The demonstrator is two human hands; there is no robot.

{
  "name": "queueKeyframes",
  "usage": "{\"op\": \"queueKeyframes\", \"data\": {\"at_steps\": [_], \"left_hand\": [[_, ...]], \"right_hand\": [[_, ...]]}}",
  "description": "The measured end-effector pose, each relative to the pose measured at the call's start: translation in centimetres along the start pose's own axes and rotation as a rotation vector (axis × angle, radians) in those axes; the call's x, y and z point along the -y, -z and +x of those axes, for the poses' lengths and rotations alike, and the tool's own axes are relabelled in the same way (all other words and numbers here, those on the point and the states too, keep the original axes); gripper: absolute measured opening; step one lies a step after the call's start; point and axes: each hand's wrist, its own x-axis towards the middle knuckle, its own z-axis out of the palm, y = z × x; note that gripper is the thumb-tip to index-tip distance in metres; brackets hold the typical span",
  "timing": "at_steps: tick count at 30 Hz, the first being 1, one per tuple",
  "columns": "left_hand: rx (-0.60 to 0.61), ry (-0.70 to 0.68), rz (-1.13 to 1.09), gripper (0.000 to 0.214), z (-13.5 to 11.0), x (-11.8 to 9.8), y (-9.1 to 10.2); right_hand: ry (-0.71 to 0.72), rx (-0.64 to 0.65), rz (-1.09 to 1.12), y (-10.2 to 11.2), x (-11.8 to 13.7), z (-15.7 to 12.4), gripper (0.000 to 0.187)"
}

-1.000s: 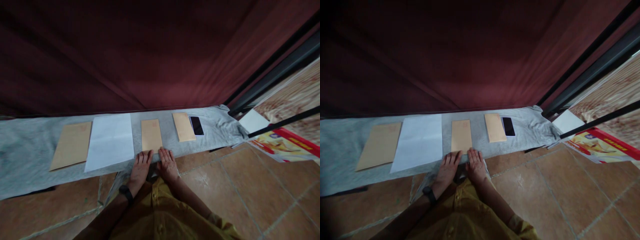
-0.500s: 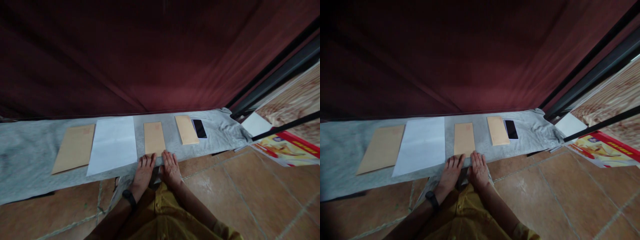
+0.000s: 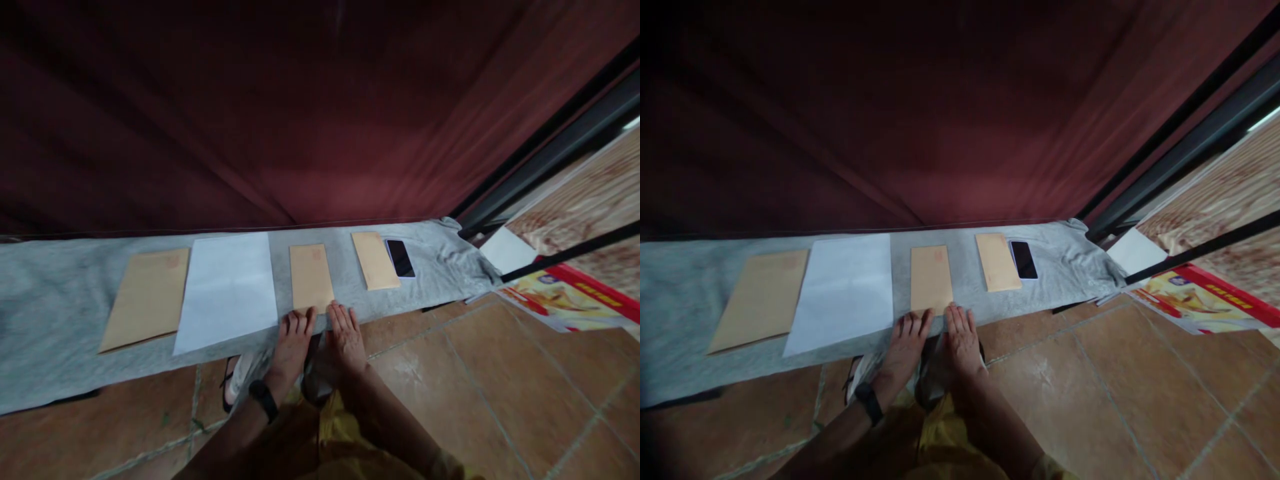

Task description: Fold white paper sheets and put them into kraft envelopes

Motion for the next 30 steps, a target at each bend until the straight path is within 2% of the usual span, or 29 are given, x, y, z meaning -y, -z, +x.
{"op": "queueKeyframes", "data": {"at_steps": [5, 8, 13, 16, 18, 21, 30], "left_hand": [[0.005, -0.006, 0.052, 0.063, 0.3, -0.1, 0.2], [-0.001, -0.015, 0.112, 0.061, 0.4, -0.3, 0.8], [-0.012, -0.01, 0.169, 0.059, 0.5, -0.7, 1.8], [-0.017, -0.005, 0.167, 0.06, 0.4, -0.8, 2.0], [-0.02, -0.008, 0.154, 0.061, 0.4, -0.8, 1.9], [-0.021, 0.001, 0.154, 0.061, 0.3, -0.8, 1.6], [-0.041, 0.032, 0.135, 0.061, 0.1, -1.0, 0.4]], "right_hand": [[-0.026, -0.008, 0.093, 0.3, 0.2, 0.1, 0.059], [-0.051, -0.041, 0.153, 1.1, -1.2, 0.9, 0.051], [-0.236, -0.254, 0.052, 3.1, -7.5, 3.4, 0.054], [-0.327, -0.312, -0.033, 3.4, -11.3, 4.5, 0.06], [-0.331, -0.256, -0.075, 3.0, -12.8, 4.8, 0.059], [-0.316, -0.171, -0.118, 2.2, -13.7, 4.8, 0.054], [-0.387, 0.019, -0.27, 3.1, -13.0, 5.5, 0.056]]}}
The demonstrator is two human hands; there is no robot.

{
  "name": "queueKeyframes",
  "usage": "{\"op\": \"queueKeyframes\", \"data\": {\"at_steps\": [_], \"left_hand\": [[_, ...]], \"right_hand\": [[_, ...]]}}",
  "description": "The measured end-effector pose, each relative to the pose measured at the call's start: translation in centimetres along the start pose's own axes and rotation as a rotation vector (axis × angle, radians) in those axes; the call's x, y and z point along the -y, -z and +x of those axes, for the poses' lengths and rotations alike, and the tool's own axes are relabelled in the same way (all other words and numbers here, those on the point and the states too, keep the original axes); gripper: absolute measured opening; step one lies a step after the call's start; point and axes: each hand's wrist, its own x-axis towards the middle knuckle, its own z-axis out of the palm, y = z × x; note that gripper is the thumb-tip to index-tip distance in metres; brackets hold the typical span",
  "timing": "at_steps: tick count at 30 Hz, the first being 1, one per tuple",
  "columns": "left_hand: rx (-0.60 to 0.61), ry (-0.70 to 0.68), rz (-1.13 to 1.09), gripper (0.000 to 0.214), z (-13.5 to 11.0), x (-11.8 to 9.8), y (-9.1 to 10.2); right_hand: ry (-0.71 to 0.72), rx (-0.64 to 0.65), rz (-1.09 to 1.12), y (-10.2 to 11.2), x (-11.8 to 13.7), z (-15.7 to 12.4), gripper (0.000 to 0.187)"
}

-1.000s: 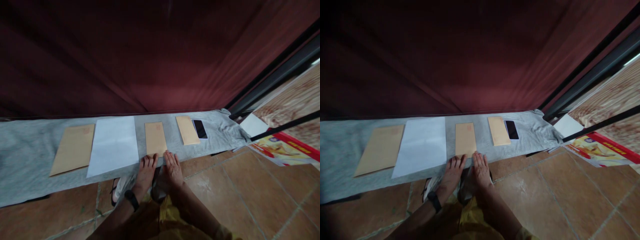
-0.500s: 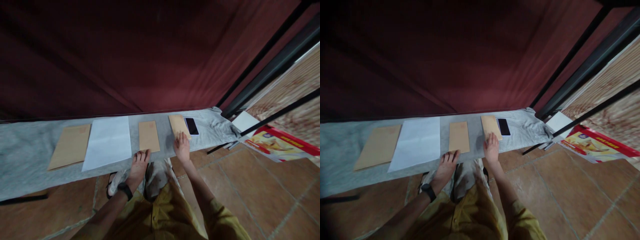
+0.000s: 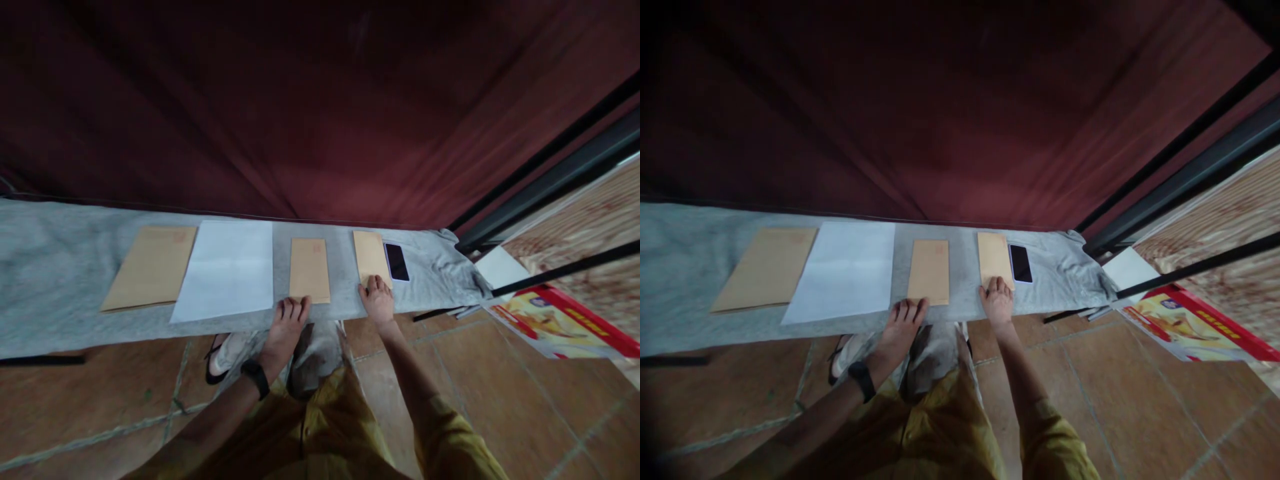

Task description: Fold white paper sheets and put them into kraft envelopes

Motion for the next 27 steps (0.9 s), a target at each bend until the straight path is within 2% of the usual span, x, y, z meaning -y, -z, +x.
{"op": "queueKeyframes", "data": {"at_steps": [7, 12, 14, 16, 20, 23, 27], "left_hand": [[-0.03, 0.013, -0.037, 0.06, -0.2, 0.0, -0.1], [-0.02, 0.014, -0.019, 0.059, 0.0, 0.1, 0.4], [-0.009, 0.008, -0.001, 0.059, 0.0, 0.0, 0.5], [-0.004, 0.004, -0.011, 0.06, -0.1, 0.0, 0.4], [0.019, 0.017, -0.068, 0.061, -0.1, 0.0, 0.5], [0.033, 0.019, -0.084, 0.06, -0.1, 0.0, 0.6], [0.024, 0.025, -0.087, 0.059, -0.5, 0.2, 0.6]], "right_hand": [[-0.005, 0.022, -0.011, 0.3, 0.2, 0.2, 0.048], [0.024, -0.079, 0.042, 0.8, 0.5, -0.3, 0.047], [0.109, -0.15, 0.143, 0.9, 1.7, -1.0, 0.047], [0.259, -0.184, 0.283, 1.0, 3.6, -2.4, 0.047], [0.573, -0.052, 0.447, 0.9, 8.4, -5.9, 0.047], [0.607, 0.013, 0.467, 0.5, 10.6, -7.9, 0.049], [0.539, -0.005, 0.428, -0.3, 10.9, -9.1, 0.051]]}}
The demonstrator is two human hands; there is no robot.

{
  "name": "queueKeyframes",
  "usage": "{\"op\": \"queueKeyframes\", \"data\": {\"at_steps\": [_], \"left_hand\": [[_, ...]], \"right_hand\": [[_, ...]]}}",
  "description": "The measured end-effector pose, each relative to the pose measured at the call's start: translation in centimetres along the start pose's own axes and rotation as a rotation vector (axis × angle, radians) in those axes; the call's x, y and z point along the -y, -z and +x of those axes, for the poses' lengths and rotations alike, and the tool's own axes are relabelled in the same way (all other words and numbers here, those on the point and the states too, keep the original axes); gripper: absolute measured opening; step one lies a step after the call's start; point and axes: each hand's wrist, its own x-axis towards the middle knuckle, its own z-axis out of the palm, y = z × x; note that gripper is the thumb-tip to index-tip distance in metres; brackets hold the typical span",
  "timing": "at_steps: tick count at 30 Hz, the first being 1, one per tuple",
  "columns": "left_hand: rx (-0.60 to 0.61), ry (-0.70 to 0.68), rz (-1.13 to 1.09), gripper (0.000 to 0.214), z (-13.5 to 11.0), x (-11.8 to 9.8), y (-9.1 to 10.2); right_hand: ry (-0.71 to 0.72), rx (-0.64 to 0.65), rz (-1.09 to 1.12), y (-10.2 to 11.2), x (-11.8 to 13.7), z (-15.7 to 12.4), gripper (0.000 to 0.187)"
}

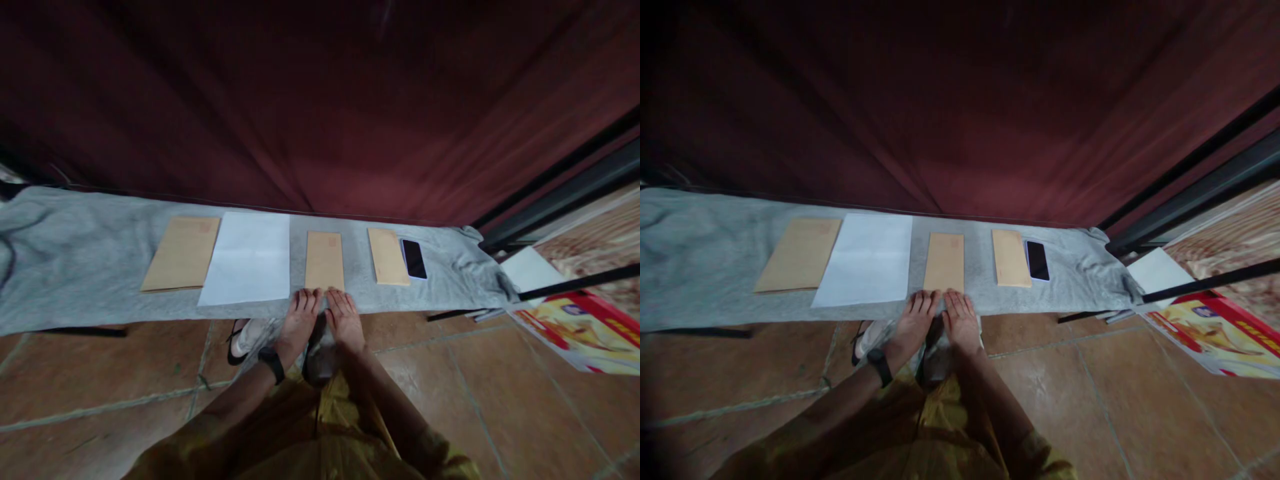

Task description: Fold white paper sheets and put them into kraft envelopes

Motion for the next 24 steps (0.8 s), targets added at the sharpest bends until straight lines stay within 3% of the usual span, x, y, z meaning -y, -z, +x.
{"op": "queueKeyframes", "data": {"at_steps": [6, 9, 13, 24], "left_hand": [[0.009, 0.009, -0.083, 0.058, -1.0, 0.3, 0.0], [0.003, 0.032, -0.11, 0.06, -0.9, -0.4, 0.0], [0.009, -0.045, -0.142, 0.066, -0.4, -1.6, -0.5], [0.031, -0.133, -0.01, 0.059, 0.7, -1.4, -0.7]], "right_hand": [[-0.094, -0.051, -0.026, -0.2, -0.3, -0.8, 0.05], [-0.097, -0.058, -0.021, -0.3, -0.3, -0.9, 0.05], [-0.104, -0.068, -0.02, -0.5, -0.2, -0.9, 0.05], [-0.105, -0.073, 0.011, 0.1, 0.9, 0.3, 0.048]]}}
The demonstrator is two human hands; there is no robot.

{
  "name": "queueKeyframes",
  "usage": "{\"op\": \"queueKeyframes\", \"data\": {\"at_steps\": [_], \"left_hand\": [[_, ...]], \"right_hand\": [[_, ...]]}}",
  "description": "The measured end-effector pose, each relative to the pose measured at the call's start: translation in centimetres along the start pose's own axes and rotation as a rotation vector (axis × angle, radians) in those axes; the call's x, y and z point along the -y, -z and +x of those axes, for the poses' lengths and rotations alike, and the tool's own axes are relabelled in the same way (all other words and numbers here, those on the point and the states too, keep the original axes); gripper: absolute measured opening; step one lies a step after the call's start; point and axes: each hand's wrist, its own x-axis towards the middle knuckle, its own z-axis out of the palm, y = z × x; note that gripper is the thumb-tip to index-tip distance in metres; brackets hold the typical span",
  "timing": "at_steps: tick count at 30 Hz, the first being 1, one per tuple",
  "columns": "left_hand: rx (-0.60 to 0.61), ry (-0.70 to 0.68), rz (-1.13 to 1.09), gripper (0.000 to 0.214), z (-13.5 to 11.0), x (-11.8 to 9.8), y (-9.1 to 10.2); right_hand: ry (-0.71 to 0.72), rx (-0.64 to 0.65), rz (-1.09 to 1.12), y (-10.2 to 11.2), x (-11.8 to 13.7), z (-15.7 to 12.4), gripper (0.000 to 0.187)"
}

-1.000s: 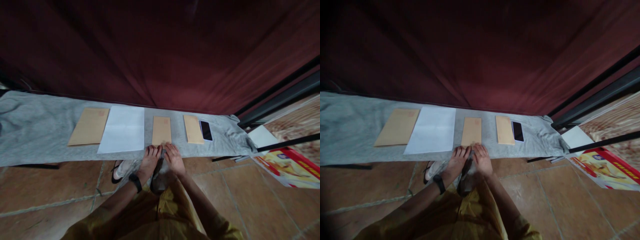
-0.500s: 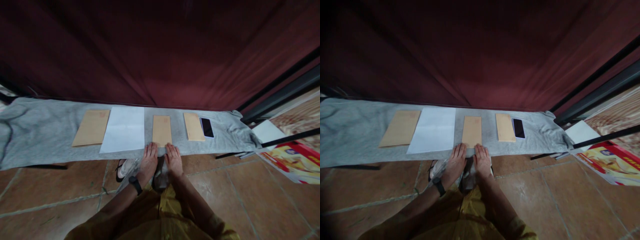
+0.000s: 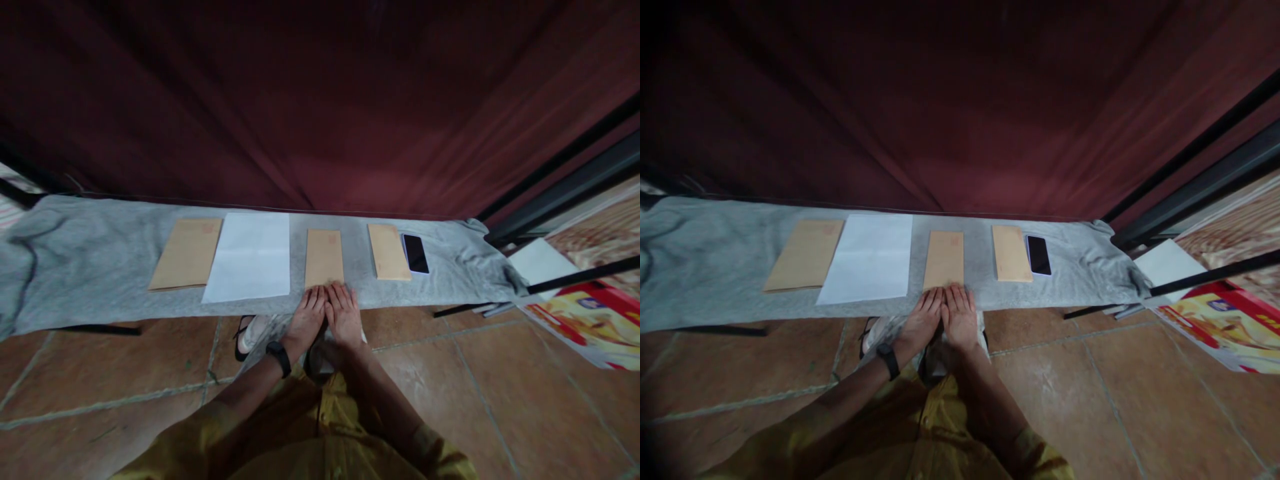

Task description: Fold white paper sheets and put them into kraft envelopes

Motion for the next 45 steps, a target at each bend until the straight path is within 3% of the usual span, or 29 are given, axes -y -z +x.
{"op": "queueKeyframes", "data": {"at_steps": [20, 27, 45], "left_hand": [[-0.012, 0.155, 0.009, 0.059, -1.2, 0.3, 0.1], [-0.011, 0.008, -0.047, 0.061, -0.6, 0.2, -0.7], [0.034, -0.044, -0.044, 0.058, -0.5, 0.8, -0.1]], "right_hand": [[-0.05, -0.038, -0.036, -1.1, 0.6, -0.8, 0.054], [-0.034, -0.045, -0.04, -0.9, 0.5, -0.7, 0.051], [-0.076, -0.064, -0.032, -0.3, -0.5, -2.0, 0.05]]}}
